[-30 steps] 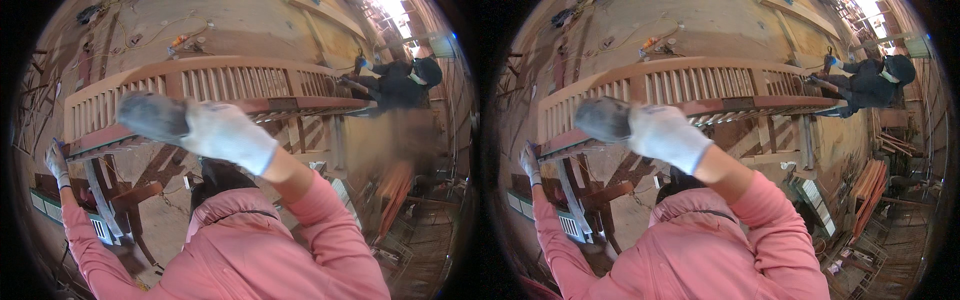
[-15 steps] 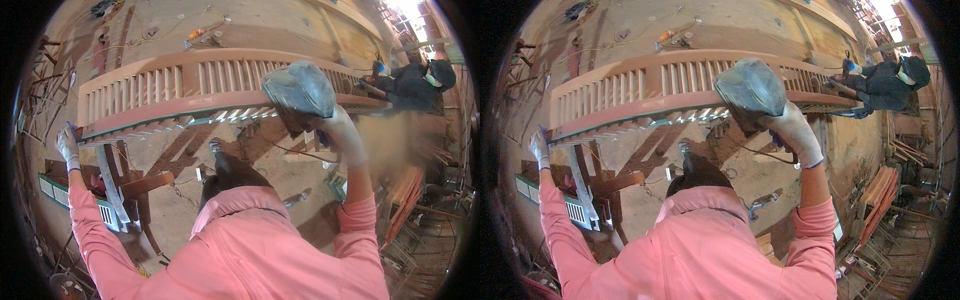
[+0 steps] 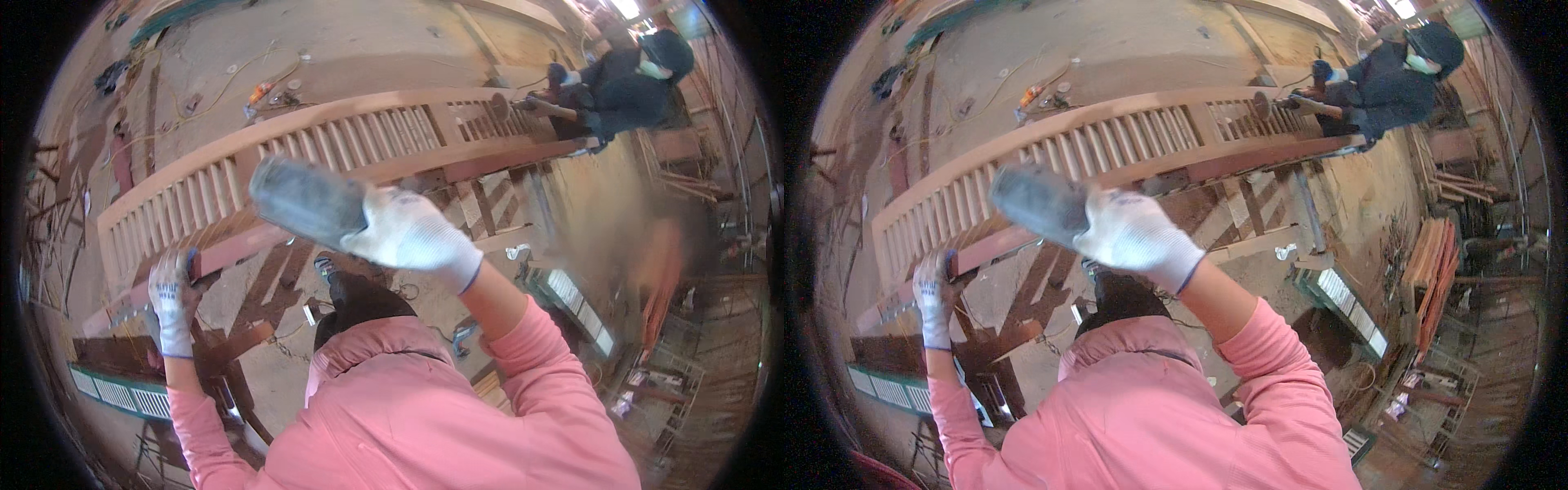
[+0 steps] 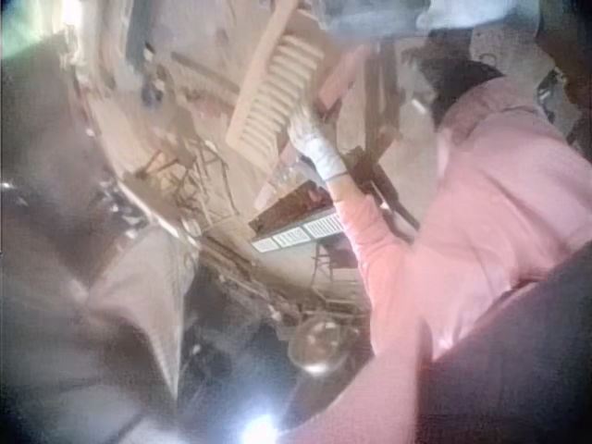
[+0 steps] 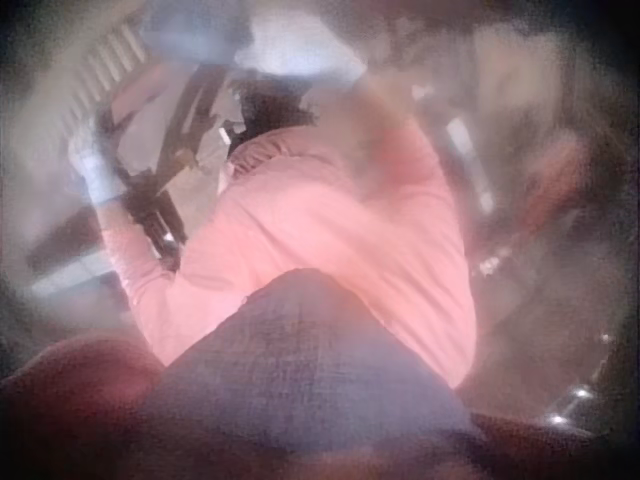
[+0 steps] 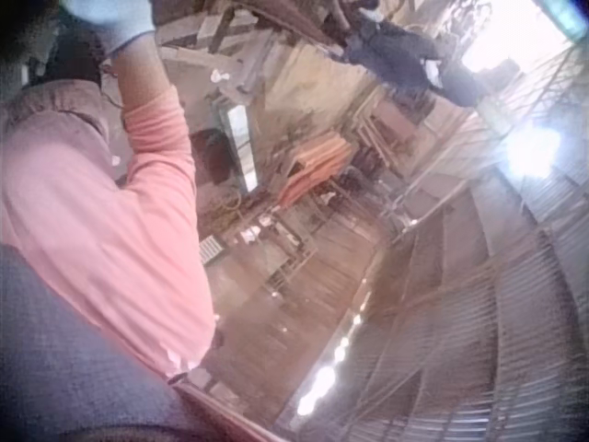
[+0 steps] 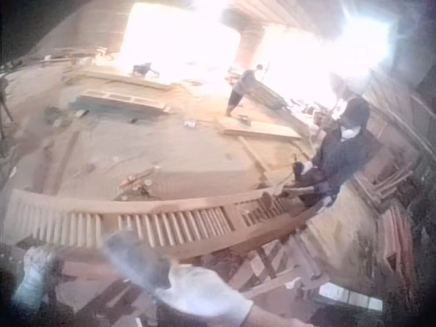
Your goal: The person uses a handheld electric sander to smooth the surface of a wooden slatted panel. They move the sander along the slats and edges, then set the tool down and continue sanding by hand with a sanding block.
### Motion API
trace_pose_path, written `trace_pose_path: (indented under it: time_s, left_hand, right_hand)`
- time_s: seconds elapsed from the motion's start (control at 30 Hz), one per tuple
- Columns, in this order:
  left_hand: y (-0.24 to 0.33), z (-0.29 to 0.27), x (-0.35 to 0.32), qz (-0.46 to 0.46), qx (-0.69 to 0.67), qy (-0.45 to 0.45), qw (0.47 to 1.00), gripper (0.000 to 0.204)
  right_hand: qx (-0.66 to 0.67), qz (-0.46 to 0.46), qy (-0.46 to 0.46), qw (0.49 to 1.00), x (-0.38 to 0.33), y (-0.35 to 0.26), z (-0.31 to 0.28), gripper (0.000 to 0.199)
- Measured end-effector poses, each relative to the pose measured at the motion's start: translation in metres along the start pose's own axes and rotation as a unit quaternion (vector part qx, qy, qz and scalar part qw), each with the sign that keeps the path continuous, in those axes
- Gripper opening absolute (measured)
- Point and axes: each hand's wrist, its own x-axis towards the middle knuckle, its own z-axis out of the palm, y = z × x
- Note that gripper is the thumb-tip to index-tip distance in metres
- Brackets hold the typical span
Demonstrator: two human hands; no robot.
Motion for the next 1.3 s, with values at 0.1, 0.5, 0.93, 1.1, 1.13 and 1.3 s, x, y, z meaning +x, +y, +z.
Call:
trace_pose_path:
  time_s: [0.1,0.5,0.93,1.1,1.13,1.3]
  left_hand:
    - [0.002,0.002,-0.013,-0.016,0.002,-0.021,1.0,0.063]
    - [0.045,0.026,-0.119,0.105,0.039,-0.236,0.965,0.092]
    - [0.076,0.147,-0.216,0.067,0.071,-0.1,0.99,0.085]
    - [0.065,0.21,-0.243,0.073,0.087,-0.028,0.993,0.075]
    - [0.065,0.221,-0.249,0.071,0.086,-0.015,0.994,0.073]
    - [0.067,0.235,-0.256,0.05,0.078,-0.044,0.995,0.065]
  right_hand:
    - [0.035,-0.052,0.037,0.997,-0.025,0.006,0.009,0.054]
    - [0.149,0.247,0.124,0.949,-0.185,0.08,0.046,0.058]
    - [0.338,0.545,0.186,0.745,-0.412,0.162,0.177,0.04]
    - [0.408,0.638,0.178,0.628,-0.455,0.189,0.22,0.025]
    - [0.418,0.638,0.195,0.616,-0.468,0.193,0.231,0.025]
    - [0.348,0.698,0.132,0.612,-0.495,0.193,0.249,0.034]
